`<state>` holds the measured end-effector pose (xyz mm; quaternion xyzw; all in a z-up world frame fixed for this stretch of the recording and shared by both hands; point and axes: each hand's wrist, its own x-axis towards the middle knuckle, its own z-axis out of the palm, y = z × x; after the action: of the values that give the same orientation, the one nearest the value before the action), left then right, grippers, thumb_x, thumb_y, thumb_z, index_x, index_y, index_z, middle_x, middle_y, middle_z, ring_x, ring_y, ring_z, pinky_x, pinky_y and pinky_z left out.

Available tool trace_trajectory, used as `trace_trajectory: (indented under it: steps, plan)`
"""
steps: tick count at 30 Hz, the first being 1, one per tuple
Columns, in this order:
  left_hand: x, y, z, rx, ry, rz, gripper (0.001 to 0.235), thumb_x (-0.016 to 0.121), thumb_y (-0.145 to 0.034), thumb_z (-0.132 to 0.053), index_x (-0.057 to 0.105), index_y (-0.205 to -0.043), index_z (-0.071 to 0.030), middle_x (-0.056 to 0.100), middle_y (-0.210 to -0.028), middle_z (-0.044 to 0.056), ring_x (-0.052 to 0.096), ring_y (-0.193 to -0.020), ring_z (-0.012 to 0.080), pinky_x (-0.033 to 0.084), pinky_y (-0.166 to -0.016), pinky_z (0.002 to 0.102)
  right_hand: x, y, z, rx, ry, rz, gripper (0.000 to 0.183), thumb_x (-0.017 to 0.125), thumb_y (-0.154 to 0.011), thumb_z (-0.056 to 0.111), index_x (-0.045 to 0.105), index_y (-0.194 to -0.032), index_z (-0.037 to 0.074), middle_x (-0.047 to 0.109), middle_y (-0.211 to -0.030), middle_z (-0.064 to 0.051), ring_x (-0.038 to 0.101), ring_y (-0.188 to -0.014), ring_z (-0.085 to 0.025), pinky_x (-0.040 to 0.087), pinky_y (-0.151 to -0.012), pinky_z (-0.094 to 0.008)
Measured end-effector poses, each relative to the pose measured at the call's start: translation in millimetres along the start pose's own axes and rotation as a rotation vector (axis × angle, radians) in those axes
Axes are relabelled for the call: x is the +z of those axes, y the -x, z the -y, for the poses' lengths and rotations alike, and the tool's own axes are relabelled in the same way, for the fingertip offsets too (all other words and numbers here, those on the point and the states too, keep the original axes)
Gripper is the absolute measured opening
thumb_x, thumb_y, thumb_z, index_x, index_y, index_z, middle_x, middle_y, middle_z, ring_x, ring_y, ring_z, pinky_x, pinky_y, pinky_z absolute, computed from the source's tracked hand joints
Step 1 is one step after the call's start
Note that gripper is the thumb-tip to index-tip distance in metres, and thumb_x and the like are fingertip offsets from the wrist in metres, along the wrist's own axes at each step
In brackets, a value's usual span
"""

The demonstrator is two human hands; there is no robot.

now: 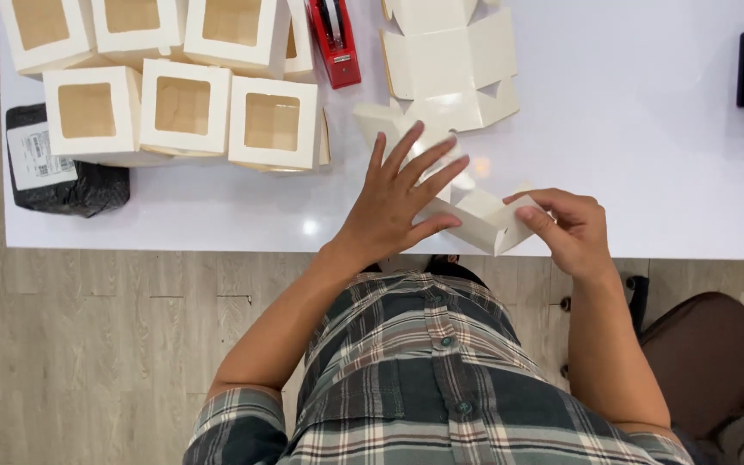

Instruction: The person assembles flat cardboard boxes by folding the sides and tucking flaps to form cube-shaped containers with clear windows. They handle multiple boxes one at a time, stacking completed units on the table.

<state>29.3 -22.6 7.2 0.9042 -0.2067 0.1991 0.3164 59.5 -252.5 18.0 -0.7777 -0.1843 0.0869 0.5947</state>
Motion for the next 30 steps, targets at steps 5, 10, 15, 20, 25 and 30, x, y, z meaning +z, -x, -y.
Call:
trace_trajectory:
  steps: [5,10,15,20,25,30]
  plan:
    - [19,-10,-27,-0.102,0.325,0.159,0.023,0.054,-0.082,-0.033,0.06,-0.083,-0.01,0.063,-0.078,0.006,0.059,-0.086,0.025,0.023,-0.095,0.048,-37,5,-6,-0.115,0.057,-0.176,0.013,0.058,-0.082,0.006,0.061,-0.092,-0.002,0.062,-0.076,-0.014,0.056,-0.073,-0.017,0.046,-0.066,-0.031]
    - [9,-37,-80,-0.473,0.44,0.385,0.029,0.045,-0.086,-0.037,0.059,-0.09,-0.012,0.063,-0.077,0.013,0.061,-0.076,0.0327,0.046,-0.069,0.044,-74,24,-12,-0.232,0.088,-0.306,0.013,0.055,-0.085,0.007,0.061,-0.093,-0.001,0.062,-0.075,-0.013,0.053,-0.067,-0.012,0.045,-0.063,-0.03]
    - [29,-44,-120,-0.566,0.295,0.57,0.031,0.039,-0.084,-0.04,0.055,-0.092,-0.015,0.059,-0.073,0.005,0.053,-0.064,0.0221,0.033,-0.053,0.032,-87,26,-3,-0.485,0.369,0.03,0.018,0.062,-0.074,0.013,0.062,-0.093,0.012,0.065,-0.074,0.002,0.057,-0.06,-0.01,0.045,-0.06,-0.022]
    - [42,-27,-132,-0.559,0.311,0.475,0.025,0.034,-0.089,-0.028,0.05,-0.091,-0.01,0.055,-0.074,0.004,0.05,-0.065,0.0215,0.033,-0.055,0.032,-83,23,-5,-0.576,0.425,0.049,0.016,0.061,-0.075,0.016,0.063,-0.091,0.012,0.065,-0.078,0.005,0.057,-0.058,-0.009,0.041,-0.054,-0.023]
    - [32,-21,-146,-0.647,0.362,0.479,0.021,0.037,-0.09,-0.023,0.052,-0.086,-0.009,0.054,-0.071,0.004,0.047,-0.063,0.0188,0.033,-0.057,0.029,-72,34,-6,-0.587,0.439,0.086,0.021,0.058,-0.078,0.016,0.061,-0.097,0.011,0.054,-0.077,-0.001,0.051,-0.058,-0.011,0.04,-0.048,-0.023]
    - [20,-8,-149,-0.795,0.407,0.592,0.022,0.041,-0.087,-0.024,0.056,-0.096,-0.01,0.059,-0.088,0.004,0.05,-0.077,0.0182,0.034,-0.065,0.027,-63,44,-17,-0.369,0.297,0.337,0.027,0.054,-0.079,0.017,0.059,-0.105,0.011,0.051,-0.079,-0.001,0.054,-0.074,-0.014,0.043,-0.058,-0.024]
